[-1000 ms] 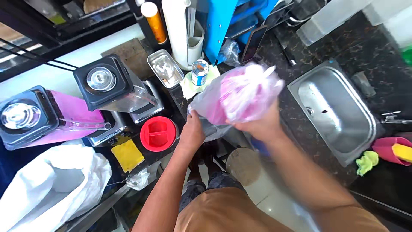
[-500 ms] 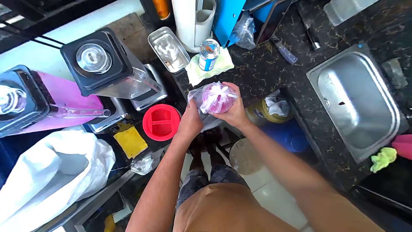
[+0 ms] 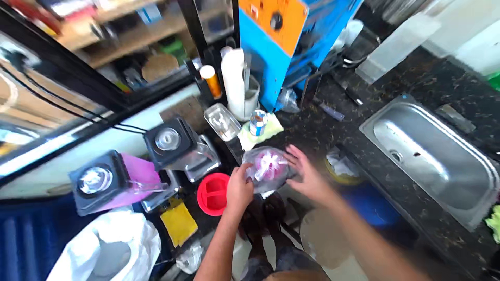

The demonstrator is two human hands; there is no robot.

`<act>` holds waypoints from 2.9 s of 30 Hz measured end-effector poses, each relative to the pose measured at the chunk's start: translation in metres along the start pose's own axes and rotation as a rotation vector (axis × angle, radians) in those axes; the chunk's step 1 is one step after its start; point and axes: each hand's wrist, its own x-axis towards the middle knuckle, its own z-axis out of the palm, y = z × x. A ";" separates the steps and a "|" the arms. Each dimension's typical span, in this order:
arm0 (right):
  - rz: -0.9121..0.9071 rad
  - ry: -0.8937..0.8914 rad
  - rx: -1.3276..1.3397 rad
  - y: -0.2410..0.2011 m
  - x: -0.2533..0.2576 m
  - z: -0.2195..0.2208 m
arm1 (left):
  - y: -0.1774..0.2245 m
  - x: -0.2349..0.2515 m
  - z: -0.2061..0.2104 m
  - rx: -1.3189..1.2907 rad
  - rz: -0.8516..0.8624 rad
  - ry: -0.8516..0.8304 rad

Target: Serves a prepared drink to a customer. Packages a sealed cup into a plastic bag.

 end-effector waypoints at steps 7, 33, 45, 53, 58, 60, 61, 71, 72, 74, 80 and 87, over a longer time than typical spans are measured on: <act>0.509 0.054 -0.371 0.020 0.016 -0.004 | 0.003 0.012 0.007 -0.699 -0.193 0.076; 0.136 -0.361 0.056 -0.087 0.075 -0.093 | 0.091 -0.037 -0.068 -0.013 -0.310 0.346; 0.183 -0.626 0.213 -0.109 0.081 -0.064 | 0.172 -0.044 -0.019 -0.888 -0.221 0.165; -0.519 -0.712 -0.613 -0.213 0.094 -0.068 | 0.189 -0.066 -0.046 -0.840 -0.166 0.490; -0.532 -1.086 -0.148 -0.261 0.142 -0.028 | 0.201 -0.127 -0.127 -0.444 0.044 0.525; -0.509 -1.211 -0.077 -0.280 0.147 0.005 | 0.213 -0.152 -0.160 -0.315 0.037 0.535; -0.522 -1.220 -0.039 -0.293 0.146 0.020 | 0.216 -0.163 -0.175 -0.278 0.019 0.554; -0.733 -1.434 0.036 -0.433 0.082 0.173 | 0.159 -0.290 -0.296 -0.066 -0.127 0.934; -0.714 -1.435 0.051 -0.447 0.069 0.195 | 0.147 -0.305 -0.307 -0.102 -0.117 0.973; -0.680 -1.464 0.058 -0.473 0.043 0.235 | 0.120 -0.332 -0.329 -0.168 -0.087 1.036; -0.544 -1.419 0.118 -0.540 -0.033 0.365 | 0.003 -0.435 -0.382 -0.099 -0.035 1.276; -0.389 -1.356 0.078 -0.606 -0.098 0.509 | -0.185 -0.540 -0.345 -0.596 -0.110 1.723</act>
